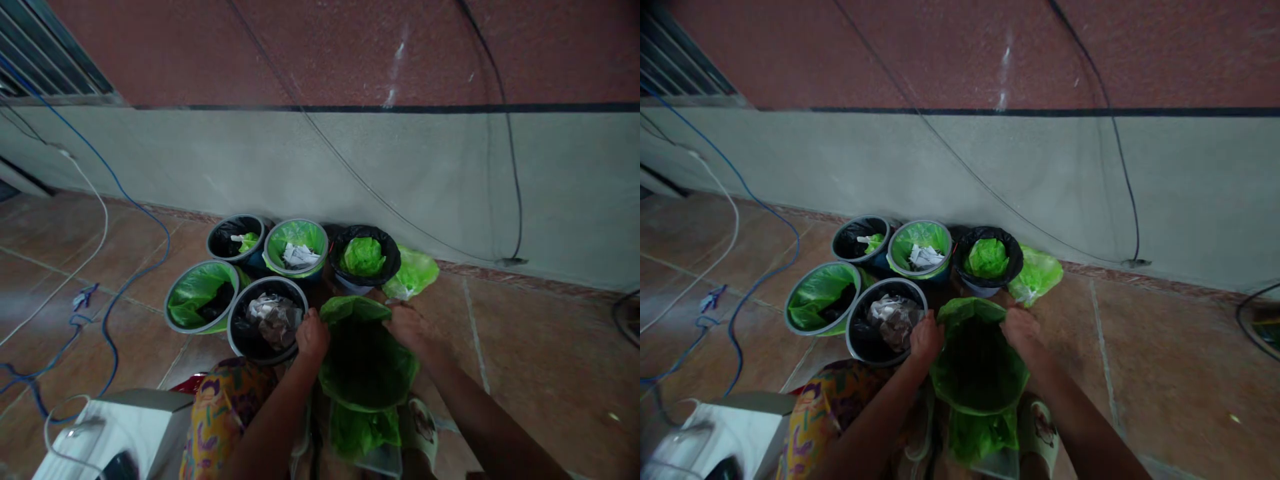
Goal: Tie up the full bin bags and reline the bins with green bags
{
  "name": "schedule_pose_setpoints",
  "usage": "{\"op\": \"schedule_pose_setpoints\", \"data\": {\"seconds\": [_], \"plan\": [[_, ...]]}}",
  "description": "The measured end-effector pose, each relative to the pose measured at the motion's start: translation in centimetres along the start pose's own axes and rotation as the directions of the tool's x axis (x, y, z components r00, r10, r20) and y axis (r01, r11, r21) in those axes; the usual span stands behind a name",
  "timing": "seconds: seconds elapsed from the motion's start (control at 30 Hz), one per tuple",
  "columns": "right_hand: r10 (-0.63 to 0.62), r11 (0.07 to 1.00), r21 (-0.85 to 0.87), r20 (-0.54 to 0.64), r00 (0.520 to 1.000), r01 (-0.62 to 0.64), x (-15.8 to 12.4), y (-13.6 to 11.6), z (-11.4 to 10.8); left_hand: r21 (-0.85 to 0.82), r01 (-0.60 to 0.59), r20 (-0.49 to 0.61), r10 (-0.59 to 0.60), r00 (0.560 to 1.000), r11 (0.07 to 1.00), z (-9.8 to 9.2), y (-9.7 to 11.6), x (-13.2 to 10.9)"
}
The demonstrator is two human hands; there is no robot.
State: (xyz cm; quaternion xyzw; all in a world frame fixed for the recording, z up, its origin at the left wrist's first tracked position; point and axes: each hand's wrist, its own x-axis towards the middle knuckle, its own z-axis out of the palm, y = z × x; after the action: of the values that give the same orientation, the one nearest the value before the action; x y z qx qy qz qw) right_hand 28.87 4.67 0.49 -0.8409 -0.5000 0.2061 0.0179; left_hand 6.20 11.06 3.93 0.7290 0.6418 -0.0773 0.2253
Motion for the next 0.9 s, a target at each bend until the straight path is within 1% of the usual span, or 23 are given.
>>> {"op": "schedule_pose_setpoints", "data": {"seconds": [0.03,0.07,0.1,0.17,0.2,0.27,0.3,0.37,0.57,0.73,0.83,0.9], "plan": [[-0.040,0.999,-0.015,-0.019,0.999,0.039,0.3,-1.4,-0.5,-0.014,-0.010,-0.043,0.010,0.999,1.000,-0.1,0.2,0.0],[-0.149,0.988,-0.042,-0.044,0.988,0.147,0.7,-2.9,-0.9,-0.021,-0.017,-0.075,0.016,0.997,1.000,-0.2,0.3,0.1],[-0.270,0.962,-0.066,-0.064,0.961,0.265,1.1,-4.4,-1.2,-0.018,-0.019,-0.085,0.018,0.996,1.000,-0.2,0.5,0.2],[-0.411,0.909,-0.099,-0.039,0.911,0.406,2.0,-7.1,-1.4,0.016,-0.012,-0.036,0.012,0.999,1.000,-0.3,0.5,0.5],[-0.447,0.889,-0.105,-0.002,0.894,0.445,2.5,-8.0,-1.3,0.042,-0.009,0.003,0.009,1.000,0.999,-0.3,0.4,0.7],[-0.457,0.879,-0.105,0.093,0.885,0.465,3.3,-9.1,-0.8,0.090,-0.012,0.065,0.006,0.998,0.996,-0.2,-0.1,0.8],[-0.443,0.884,-0.103,0.130,0.887,0.457,3.7,-9.3,-0.6,0.107,-0.018,0.077,0.010,0.997,0.994,-0.1,-0.3,0.8],[-0.407,0.899,-0.100,0.166,0.898,0.426,4.4,-9.0,0.0,0.127,-0.028,0.072,0.019,0.997,0.992,0.3,-0.9,0.7],[-0.396,0.906,-0.098,0.148,0.906,0.412,5.6,-6.9,0.9,0.144,0.010,0.073,-0.021,0.997,0.989,1.4,-1.7,0.2],[-0.378,0.915,-0.094,0.142,0.915,0.393,5.3,-6.4,0.6,0.168,0.052,0.108,-0.071,0.992,0.984,2.2,-2.0,-0.4],[-0.363,0.924,-0.075,0.138,0.922,0.375,4.8,-6.6,-0.3,0.163,0.040,0.165,-0.067,0.984,0.986,1.3,-1.9,-1.1],[-0.362,0.926,-0.072,0.095,0.927,0.369,4.4,-6.4,-1.3,0.155,0.036,0.167,-0.063,0.984,0.987,0.2,-1.8,-1.8]]}}
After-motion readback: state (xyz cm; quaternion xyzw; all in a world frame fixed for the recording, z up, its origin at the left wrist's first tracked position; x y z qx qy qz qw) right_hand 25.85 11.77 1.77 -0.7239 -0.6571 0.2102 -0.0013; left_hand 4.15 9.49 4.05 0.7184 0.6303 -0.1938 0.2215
